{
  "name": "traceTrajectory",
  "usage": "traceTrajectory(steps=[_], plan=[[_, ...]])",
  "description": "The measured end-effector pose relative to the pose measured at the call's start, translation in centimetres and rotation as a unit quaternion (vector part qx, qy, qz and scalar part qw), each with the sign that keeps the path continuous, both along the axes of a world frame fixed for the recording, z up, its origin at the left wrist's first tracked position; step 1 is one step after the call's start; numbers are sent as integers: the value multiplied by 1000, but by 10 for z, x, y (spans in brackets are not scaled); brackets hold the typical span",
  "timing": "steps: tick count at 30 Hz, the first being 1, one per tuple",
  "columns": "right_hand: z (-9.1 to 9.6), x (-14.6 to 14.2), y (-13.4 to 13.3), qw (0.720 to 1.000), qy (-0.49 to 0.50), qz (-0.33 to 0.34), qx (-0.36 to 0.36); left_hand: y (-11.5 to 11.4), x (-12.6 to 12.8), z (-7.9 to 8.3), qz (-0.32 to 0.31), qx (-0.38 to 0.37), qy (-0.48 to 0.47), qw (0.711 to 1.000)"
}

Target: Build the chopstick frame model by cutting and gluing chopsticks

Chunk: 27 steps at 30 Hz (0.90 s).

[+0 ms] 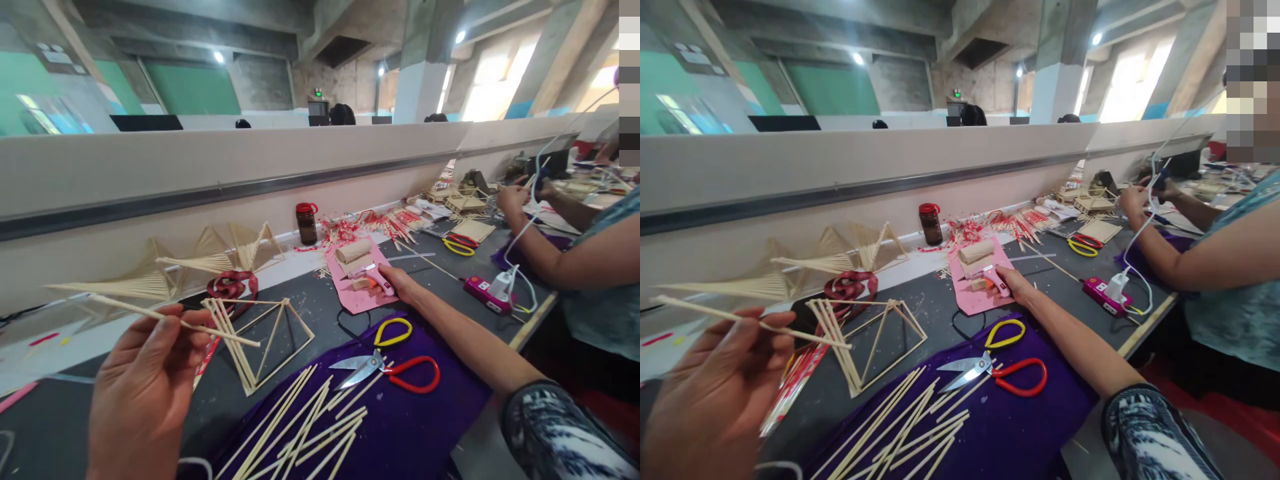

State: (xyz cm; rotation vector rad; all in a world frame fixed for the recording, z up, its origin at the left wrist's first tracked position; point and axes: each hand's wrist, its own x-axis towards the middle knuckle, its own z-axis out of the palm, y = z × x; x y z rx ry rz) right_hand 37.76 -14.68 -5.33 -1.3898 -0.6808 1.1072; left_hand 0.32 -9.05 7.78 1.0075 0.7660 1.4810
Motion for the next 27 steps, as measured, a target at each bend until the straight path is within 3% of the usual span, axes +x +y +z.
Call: traceTrajectory(steps=[7, 14, 17, 20, 24, 27], plan=[[-7, 8, 6, 999, -40, 29, 1, -5, 8, 3, 11, -22, 36, 999], [-7, 11, 3, 974, -214, 57, -49, -1, 9, -2, -3, -22, 41, 999], [-5, 15, 6, 937, -334, 43, -89, -2, 10, -1, -3, -26, 38, 999], [-5, 17, 3, 881, -459, 15, -118, -4, 11, -1, -9, -19, 37, 999], [-7, 11, -18, 805, -581, -7, -121, -2, 9, -4, -25, -5, 33, 999], [-10, 3, -36, 765, -635, 13, -108, 2, 6, -8, -28, 6, 24, 999]])
